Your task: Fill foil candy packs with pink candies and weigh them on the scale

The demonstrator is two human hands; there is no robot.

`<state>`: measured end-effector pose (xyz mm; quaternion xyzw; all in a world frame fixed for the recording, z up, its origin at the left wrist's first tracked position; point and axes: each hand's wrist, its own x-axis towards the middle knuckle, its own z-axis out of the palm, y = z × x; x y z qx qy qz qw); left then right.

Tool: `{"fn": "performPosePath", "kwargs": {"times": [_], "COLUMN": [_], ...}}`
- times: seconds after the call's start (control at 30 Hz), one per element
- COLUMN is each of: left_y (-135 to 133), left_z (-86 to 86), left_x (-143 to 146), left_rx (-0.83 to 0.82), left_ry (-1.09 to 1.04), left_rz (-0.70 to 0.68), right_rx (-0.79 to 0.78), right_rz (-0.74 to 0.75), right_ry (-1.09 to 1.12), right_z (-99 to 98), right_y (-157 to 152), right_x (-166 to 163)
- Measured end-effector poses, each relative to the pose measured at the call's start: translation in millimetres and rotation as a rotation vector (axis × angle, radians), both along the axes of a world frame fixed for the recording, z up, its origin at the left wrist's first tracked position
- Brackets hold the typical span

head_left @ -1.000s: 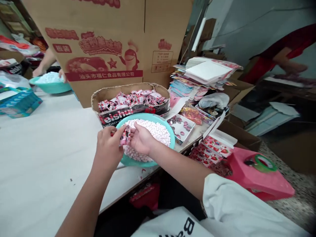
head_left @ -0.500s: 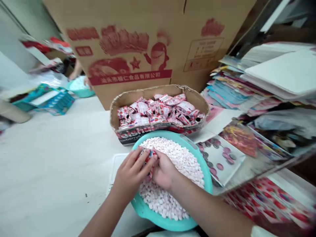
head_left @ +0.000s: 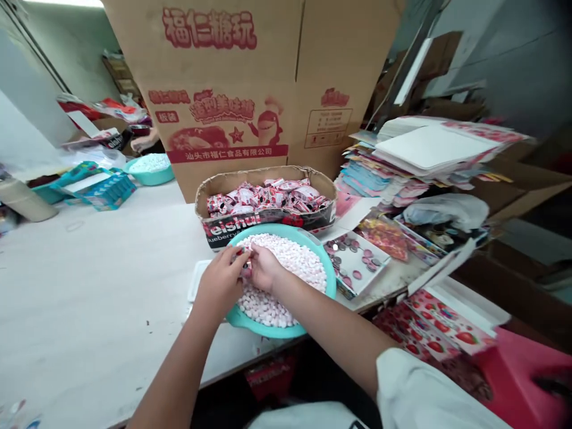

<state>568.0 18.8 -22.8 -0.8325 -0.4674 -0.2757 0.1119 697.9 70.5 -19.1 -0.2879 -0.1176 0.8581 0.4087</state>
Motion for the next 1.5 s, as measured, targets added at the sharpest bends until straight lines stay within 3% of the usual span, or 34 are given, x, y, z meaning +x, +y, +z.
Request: {"fn": "performPosePath", "kwargs": {"times": [0.1,0.23,0.4,0.53,0.67,0.73,0.87,0.97,1.1,1.2,1.3,1.5], "left_y": [6,22,39,36,20,12,-2,-4,1,6,11,18], "left_z": [-0.6,-2.1,4.3,6.5,-9.2,-15.1,-11.7,-11.1,-29.9,-48.2,-58.5,-51.3], "left_x": [2,-2,-8,-6,-4,-2,-10,-31,-73,-95,-102,-105], "left_rx": [0.137,0.068,-0.140,-0.125,-0.069,-0.002,0.039,-0.029,-0.178,-0.324,-0.407,-0.474], "left_ry": [-0.063,-0.073,-0.017,0.031,-0.043,-0.164,-0.562,-0.795,-1.101,-1.247,-1.228,-1.129], "left_rz": [-0.146,-0.277,-0.153,-0.080,-0.042,0.008,0.254,0.407,0.565,0.544,0.465,0.311], "right_rx": [-0.049,-0.150,-0.309,-0.377,-0.400,-0.351,-0.250,-0.188,-0.125,-0.108,-0.079,-0.079], "right_rz": [-0.004,-0.066,-0.173,-0.170,-0.168,-0.173,-0.198,-0.197,-0.186,-0.221,-0.245,-0.268], "right_ry": [0.040,0.090,0.097,0.104,0.074,0.063,0.063,0.055,0.028,-0.034,-0.100,-0.203], "right_z": [2.3,-5.4,3.6,18.8,20.1,19.3,21.5,24.7,26.6,24.3,20.8,19.1], "right_y": [0,1,4,7,1,-2,-2,3,7,8,8,10], "right_x": [0,-1,5,13,13,12,19,29,32,29,27,25]}}
